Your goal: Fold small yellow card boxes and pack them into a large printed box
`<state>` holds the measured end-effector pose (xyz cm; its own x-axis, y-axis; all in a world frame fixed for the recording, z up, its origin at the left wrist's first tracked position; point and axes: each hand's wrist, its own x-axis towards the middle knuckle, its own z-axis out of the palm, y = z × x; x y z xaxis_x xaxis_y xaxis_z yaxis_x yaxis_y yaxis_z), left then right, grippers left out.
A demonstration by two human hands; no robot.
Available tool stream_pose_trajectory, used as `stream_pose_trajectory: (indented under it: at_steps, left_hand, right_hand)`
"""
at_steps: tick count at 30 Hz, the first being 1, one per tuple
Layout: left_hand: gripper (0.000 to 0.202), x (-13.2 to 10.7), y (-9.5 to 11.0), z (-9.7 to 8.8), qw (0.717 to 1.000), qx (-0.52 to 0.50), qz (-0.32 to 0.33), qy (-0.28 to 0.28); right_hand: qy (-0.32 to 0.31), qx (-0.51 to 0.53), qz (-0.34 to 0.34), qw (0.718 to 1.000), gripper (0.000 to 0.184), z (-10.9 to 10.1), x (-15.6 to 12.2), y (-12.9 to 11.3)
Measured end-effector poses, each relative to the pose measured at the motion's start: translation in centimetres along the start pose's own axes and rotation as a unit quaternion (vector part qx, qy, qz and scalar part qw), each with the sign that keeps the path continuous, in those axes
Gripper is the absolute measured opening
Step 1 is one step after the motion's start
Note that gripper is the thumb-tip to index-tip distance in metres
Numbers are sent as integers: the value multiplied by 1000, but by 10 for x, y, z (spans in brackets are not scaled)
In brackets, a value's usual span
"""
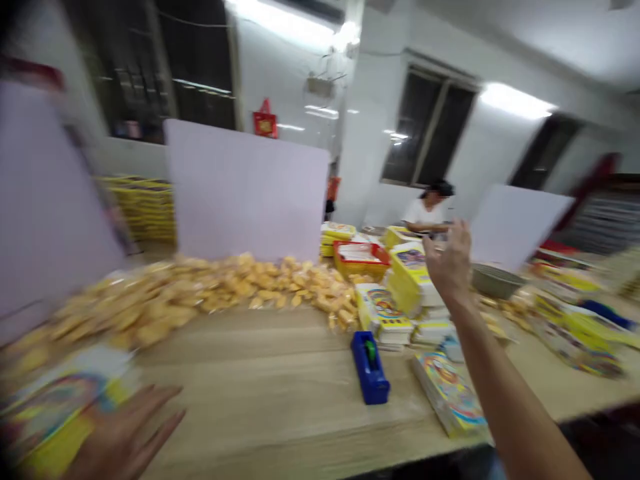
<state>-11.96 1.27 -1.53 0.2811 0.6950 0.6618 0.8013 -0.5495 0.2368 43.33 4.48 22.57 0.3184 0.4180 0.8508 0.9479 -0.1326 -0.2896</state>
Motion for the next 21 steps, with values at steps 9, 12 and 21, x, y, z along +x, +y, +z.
stream_pose_trajectory:
  at_steps: [9, 12, 21]
  left_hand:
    - [76, 28, -59, -90, 915, 191, -286, -209]
    - [97, 14, -76, -85, 881, 194, -345, -259]
    - [115, -8, -106, -97, 832, 165, -398, -350]
  right_hand:
    - [-483, 371, -116, 785, 56, 106, -310, -139]
    - [-547, 404, -75, 729, 53, 110, -362, -168]
    - [-581, 433, 6, 689, 54, 102, -401, -172]
